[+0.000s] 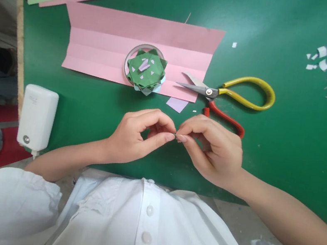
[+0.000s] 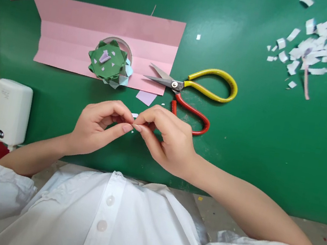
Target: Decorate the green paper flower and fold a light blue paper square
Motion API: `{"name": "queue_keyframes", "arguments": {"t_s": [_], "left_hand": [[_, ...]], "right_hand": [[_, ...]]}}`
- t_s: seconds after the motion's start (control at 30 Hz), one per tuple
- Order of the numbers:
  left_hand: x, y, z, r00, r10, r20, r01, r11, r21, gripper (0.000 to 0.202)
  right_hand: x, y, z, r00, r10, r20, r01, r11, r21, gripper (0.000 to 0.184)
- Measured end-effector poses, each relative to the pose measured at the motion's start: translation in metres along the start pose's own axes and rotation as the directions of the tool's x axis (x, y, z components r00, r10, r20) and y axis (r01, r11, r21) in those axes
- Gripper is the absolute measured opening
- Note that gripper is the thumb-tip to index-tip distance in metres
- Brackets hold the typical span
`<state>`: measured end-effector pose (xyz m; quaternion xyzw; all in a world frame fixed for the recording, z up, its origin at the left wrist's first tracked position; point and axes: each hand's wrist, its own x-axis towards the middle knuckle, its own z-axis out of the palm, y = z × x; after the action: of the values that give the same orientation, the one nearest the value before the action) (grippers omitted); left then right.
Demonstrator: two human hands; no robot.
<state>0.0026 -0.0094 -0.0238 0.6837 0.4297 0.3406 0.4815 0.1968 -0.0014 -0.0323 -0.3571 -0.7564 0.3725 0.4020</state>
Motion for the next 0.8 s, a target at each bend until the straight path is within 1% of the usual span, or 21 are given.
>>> {"name": "queue_keyframes", "arguments": {"t_s": [0.1, 0.17, 0.27, 0.5, 0.63, 0.8], "left_hand": [[-0.0004, 0.0020, 0.0005, 0.998, 0.065, -0.022, -0.063, 0.994, 0.090, 0.011], [0.0000, 0.0029, 0.0008, 0.994, 0.108, -0.003, -0.106, 0.986, 0.130, 0.010], [0.0007, 0.0023, 0.0014, 0.990, 0.140, 0.021, -0.141, 0.976, 0.163, 0.006], [0.0002, -0.0019, 0.0037, 0.969, 0.246, 0.009, -0.241, 0.943, 0.231, 0.003], [0.0005, -0.0035, 0.0043, 0.964, 0.266, 0.018, -0.262, 0.931, 0.256, 0.006], [0.0005, -0.0041, 0.0036, 0.968, 0.251, 0.022, -0.248, 0.936, 0.248, 0.008]], "right_hand": [[-0.0001, 0.0001, -0.0004, 0.999, -0.017, -0.027, 0.015, 0.998, -0.056, 0.014], [-0.0003, 0.0002, -0.0004, 0.998, -0.050, -0.033, 0.046, 0.994, -0.100, 0.015], [-0.0012, 0.0004, 0.0002, 0.995, -0.099, -0.023, 0.095, 0.985, -0.146, 0.016], [-0.0062, 0.0011, 0.0023, 0.984, -0.178, -0.002, 0.173, 0.960, -0.219, 0.019], [-0.0061, 0.0023, 0.0027, 0.986, -0.164, -0.011, 0.160, 0.971, -0.178, 0.018], [-0.0029, 0.0012, 0.0015, 0.996, -0.084, -0.009, 0.083, 0.990, -0.110, 0.015]]}}
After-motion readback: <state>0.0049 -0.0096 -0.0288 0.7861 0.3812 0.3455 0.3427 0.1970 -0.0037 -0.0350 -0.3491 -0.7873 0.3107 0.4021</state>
